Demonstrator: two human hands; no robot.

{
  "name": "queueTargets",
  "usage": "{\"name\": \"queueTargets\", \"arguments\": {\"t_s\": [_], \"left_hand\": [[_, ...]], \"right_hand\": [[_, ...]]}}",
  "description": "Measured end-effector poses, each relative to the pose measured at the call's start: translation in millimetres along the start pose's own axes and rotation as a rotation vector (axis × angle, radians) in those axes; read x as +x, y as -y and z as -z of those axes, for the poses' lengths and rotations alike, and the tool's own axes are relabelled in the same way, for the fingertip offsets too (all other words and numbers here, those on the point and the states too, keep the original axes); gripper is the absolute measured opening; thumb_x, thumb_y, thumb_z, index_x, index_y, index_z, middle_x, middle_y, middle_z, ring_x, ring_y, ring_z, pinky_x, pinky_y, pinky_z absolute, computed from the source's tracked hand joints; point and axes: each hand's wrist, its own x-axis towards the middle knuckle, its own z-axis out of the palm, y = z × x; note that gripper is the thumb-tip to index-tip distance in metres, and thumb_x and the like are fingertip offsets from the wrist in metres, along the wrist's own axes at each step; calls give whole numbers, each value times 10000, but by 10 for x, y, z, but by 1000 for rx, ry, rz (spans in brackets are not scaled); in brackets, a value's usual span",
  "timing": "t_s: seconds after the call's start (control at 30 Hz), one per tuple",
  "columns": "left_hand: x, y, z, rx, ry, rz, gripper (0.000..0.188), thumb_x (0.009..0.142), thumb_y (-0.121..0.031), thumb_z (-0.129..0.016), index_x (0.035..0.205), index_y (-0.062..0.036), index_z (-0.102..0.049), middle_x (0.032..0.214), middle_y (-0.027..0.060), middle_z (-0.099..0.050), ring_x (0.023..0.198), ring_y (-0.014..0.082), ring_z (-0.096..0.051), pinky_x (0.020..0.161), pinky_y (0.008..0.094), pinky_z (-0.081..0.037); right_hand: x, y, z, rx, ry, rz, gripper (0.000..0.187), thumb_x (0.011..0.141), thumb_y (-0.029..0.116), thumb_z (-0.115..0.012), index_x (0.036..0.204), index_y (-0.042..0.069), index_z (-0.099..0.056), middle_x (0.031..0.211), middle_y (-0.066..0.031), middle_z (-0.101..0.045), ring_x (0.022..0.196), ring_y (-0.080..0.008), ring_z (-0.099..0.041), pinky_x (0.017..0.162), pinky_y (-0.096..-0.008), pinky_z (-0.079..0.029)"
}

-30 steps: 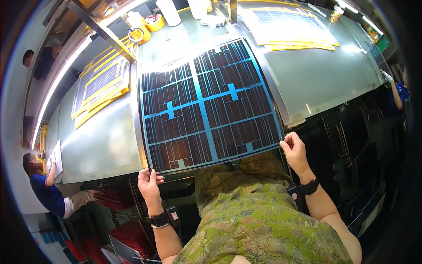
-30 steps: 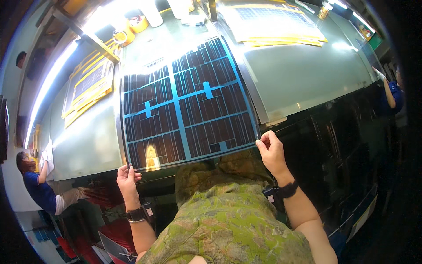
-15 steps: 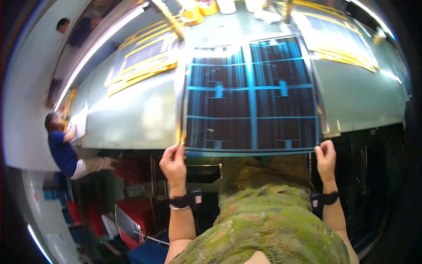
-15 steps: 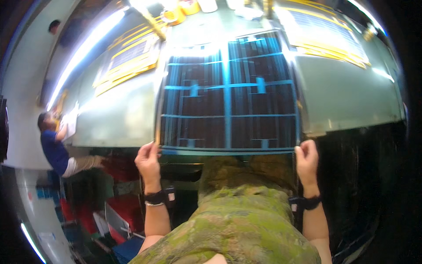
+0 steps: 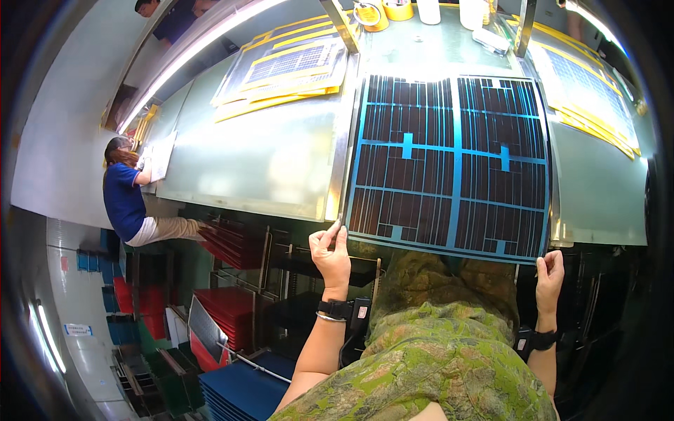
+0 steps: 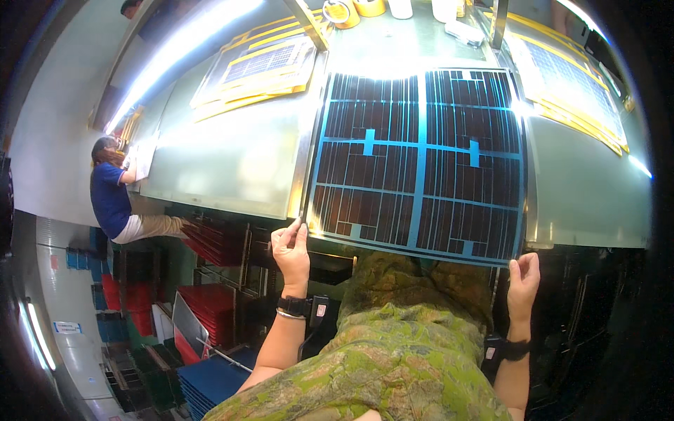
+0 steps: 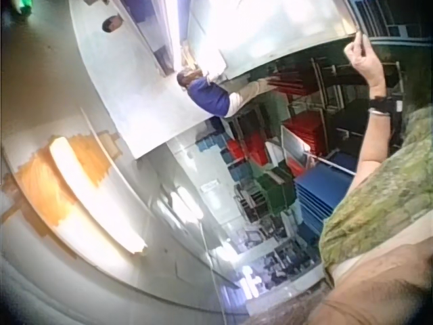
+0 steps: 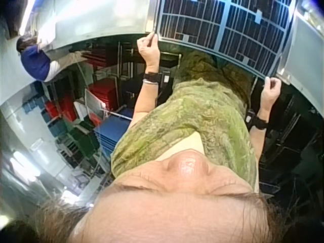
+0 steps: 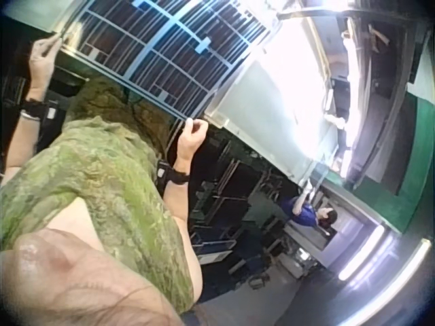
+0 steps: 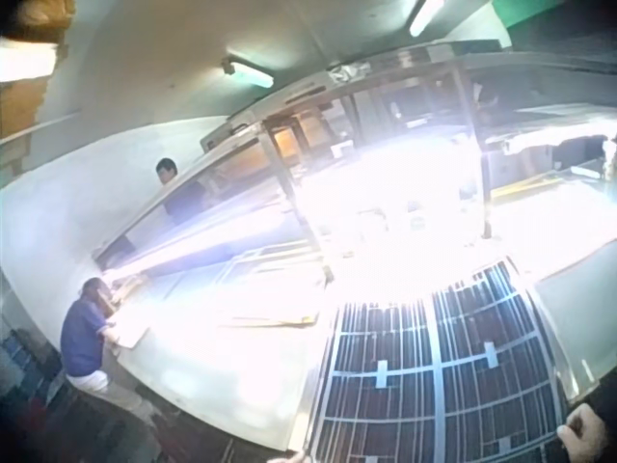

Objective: Inspecting and sorting solar panel cells or semi-conductive sheets at a fabrication workstation.

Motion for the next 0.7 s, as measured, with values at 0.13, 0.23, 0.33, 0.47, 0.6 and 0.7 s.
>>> {"name": "queueTargets", "arguments": {"t_s": [0.13, 0.23, 0.33, 0.47, 0.6, 0.7], "left_hand": [[-37, 99, -91, -179, -32, 290, 162, 869, -157, -654, 868, 2, -619, 790, 34, -541, 672, 111, -515, 619, 250, -443], [92, 64, -47, -420, 258, 504, 245, 935, -192, -555, 768, -13, -570, 635, 1, -541, 573, 81, -504, 553, 247, -438], [142, 20, -37, -413, 319, 479, 257, 942, -177, -529, 734, -29, -556, 609, -3, -527, 546, 73, -482, 520, 240, -417], [149, 135, 149, -431, 429, 538, 249, 942, -167, -521, 730, -37, -540, 613, -2, -523, 553, 72, -484, 533, 230, -417], [236, 132, 217, -447, 559, 554, 235, 942, -157, -519, 737, -42, -536, 617, 1, -533, 556, 79, -500, 550, 228, -429], [315, 131, 191, -394, 654, 499, 262, 944, -167, -524, 713, -46, -513, 606, 3, -526, 550, 72, -493, 542, 227, -415]], "right_hand": [[-8, 75, -13, 71, -13, -25, 131, 867, 7, -540, 836, 57, -422, 772, 22, -369, 693, -65, -366, 621, -215, -344], [4, 116, -41, 177, -32, -21, 227, 838, -46, -526, 1042, 40, -472, 806, 28, -382, 720, -65, -385, 634, -201, -352], [-10, 236, 11, 110, -15, -26, 439, 809, -63, -536, 1234, 35, -475, 785, 11, -397, 708, -76, -396, 628, -207, -365], [152, 655, 154, -684, 113, 377, 461, 707, 81, -682, 1162, 97, -611, 933, -104, -495, 907, -295, -468, 804, -399, -392], [897, 938, 223, -947, 254, 654, 548, 666, 214, -742, 1186, 121, -594, 1324, -156, -421, 1291, -407, -305, 984, -504, -321], [1840, 728, 140, -1041, 250, 753, 565, 758, 321, -681, 1236, 59, -533, 1393, -108, -390, 1326, -388, -273, 1032, -513, -297]]}}
